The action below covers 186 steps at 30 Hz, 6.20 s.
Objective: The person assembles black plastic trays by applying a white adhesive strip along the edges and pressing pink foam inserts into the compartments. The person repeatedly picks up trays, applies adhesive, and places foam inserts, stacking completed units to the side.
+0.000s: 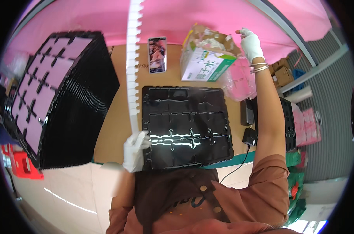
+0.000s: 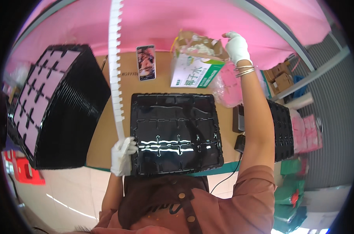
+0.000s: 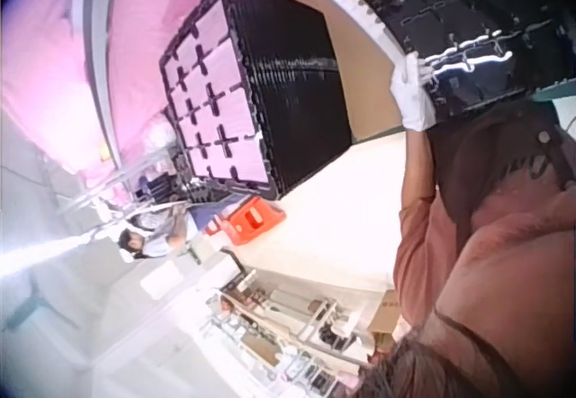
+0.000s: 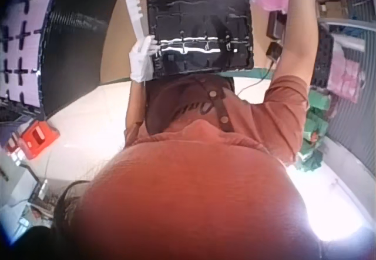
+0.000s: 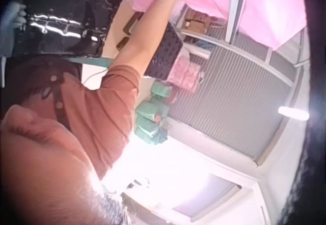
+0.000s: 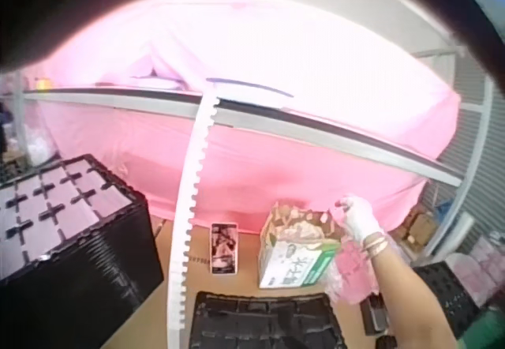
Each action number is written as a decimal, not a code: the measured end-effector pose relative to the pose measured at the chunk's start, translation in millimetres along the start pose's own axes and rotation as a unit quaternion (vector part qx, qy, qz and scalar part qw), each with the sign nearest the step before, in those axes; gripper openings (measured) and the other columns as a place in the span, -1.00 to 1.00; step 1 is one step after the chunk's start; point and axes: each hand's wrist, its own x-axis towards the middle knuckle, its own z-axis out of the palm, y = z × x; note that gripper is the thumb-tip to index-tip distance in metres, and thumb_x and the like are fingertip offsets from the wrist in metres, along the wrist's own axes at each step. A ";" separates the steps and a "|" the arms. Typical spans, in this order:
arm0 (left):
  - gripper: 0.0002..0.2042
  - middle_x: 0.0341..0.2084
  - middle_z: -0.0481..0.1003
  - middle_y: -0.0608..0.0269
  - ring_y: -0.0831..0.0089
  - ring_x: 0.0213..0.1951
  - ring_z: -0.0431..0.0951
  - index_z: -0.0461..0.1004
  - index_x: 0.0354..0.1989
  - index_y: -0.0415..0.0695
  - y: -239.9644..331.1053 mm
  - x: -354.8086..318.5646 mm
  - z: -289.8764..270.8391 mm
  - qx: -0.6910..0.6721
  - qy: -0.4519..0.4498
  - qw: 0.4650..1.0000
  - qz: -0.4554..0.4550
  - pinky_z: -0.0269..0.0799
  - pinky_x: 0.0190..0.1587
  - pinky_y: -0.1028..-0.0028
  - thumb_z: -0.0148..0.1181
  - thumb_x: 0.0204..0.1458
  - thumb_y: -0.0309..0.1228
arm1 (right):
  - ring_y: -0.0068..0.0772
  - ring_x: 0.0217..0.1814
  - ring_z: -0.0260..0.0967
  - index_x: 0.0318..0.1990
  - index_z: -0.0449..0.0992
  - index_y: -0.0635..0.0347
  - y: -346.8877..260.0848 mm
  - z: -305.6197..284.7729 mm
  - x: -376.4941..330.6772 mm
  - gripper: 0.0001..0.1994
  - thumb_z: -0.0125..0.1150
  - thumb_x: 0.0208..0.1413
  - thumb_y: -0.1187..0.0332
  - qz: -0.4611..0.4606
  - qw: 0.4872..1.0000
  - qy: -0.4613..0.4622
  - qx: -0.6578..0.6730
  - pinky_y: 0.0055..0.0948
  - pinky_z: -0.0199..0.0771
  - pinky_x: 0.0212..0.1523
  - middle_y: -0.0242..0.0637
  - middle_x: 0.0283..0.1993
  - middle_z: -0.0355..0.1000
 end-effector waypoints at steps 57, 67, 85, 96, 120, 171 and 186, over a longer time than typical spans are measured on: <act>-0.46 -0.04 0.51 0.07 0.34 0.00 0.53 0.43 0.09 -0.31 95.4 55.6 217.3 0.196 -0.321 0.926 0.006 0.41 0.11 0.35 0.04 0.24 -0.01 | -0.02 -0.07 0.50 -0.14 0.58 0.31 176.7 -65.9 -80.3 -0.71 0.04 -0.01 0.66 0.041 0.994 -0.023 0.100 -0.32 0.47 0.04 0.03 -0.13 0.53; -0.14 0.26 0.28 -0.02 0.13 0.18 0.38 0.18 0.34 -0.19 78.9 42.0 288.8 -0.230 -0.355 0.867 -0.263 0.15 0.25 -0.08 -0.33 0.17 0.36 | -0.15 -0.31 0.44 -0.14 0.56 0.07 -36.0 -191.4 -193.9 -0.72 0.09 -0.05 0.49 -0.235 0.931 -0.274 -0.064 -0.22 0.45 -0.33 -0.21 -0.40 0.38; -0.44 -0.06 0.45 0.24 0.43 -0.20 0.51 0.29 0.19 -0.09 77.9 -9.4 34.5 0.138 -0.043 0.981 -0.131 0.48 -0.16 0.38 0.23 0.10 -0.05 | -0.17 -0.15 0.55 -0.07 0.53 0.27 -6.6 -45.9 -273.7 -0.71 0.14 0.22 0.23 0.273 0.889 -0.314 0.191 -0.30 0.52 -0.21 -0.12 -0.18 0.57; -0.37 -0.13 0.51 0.18 0.46 -0.20 0.51 0.22 0.29 -0.11 47.9 -1.1 4.4 0.129 -0.014 0.990 -0.051 0.48 -0.19 0.44 0.34 0.03 -0.36 | -0.41 -0.41 0.46 0.20 0.32 0.33 -52.6 23.0 -301.1 -0.38 0.37 0.08 0.14 0.286 0.857 -0.336 0.266 -0.43 0.48 -0.31 -0.29 -0.33 0.53; -0.36 -0.15 0.46 0.14 0.50 -0.18 0.47 0.22 0.33 -0.13 17.8 14.3 20.7 0.212 0.048 0.968 0.123 0.43 -0.11 0.47 0.31 0.04 -0.42 | 0.03 0.19 0.32 -0.02 0.44 0.23 -122.7 9.3 -301.5 -0.61 0.10 -0.10 0.51 -0.032 0.937 -0.344 -0.053 -0.05 0.36 0.12 -0.04 0.14 0.38; -0.44 -0.10 0.51 0.27 0.54 -0.27 0.45 0.40 0.16 -0.16 69.7 41.5 47.2 0.165 -0.092 0.967 -0.169 0.34 -0.07 0.42 0.19 0.12 0.00 | -0.30 -0.45 0.48 0.39 0.08 0.26 -10.8 -1.2 -317.6 -0.22 0.28 -0.04 0.50 0.308 0.883 -0.298 0.192 -0.33 0.53 -0.38 -0.20 -0.39 0.48; -0.67 -0.10 0.54 0.24 0.48 -0.17 0.58 0.43 0.06 -0.19 60.6 66.5 41.9 0.060 -0.081 0.979 -0.179 0.50 -0.04 0.46 0.24 0.12 -0.42 | -0.52 -0.52 0.42 0.36 0.12 0.34 0.1 -12.6 -311.2 -0.29 0.10 -0.03 0.73 0.415 0.800 -0.291 0.322 -0.56 0.43 -0.60 -0.32 -0.36 0.45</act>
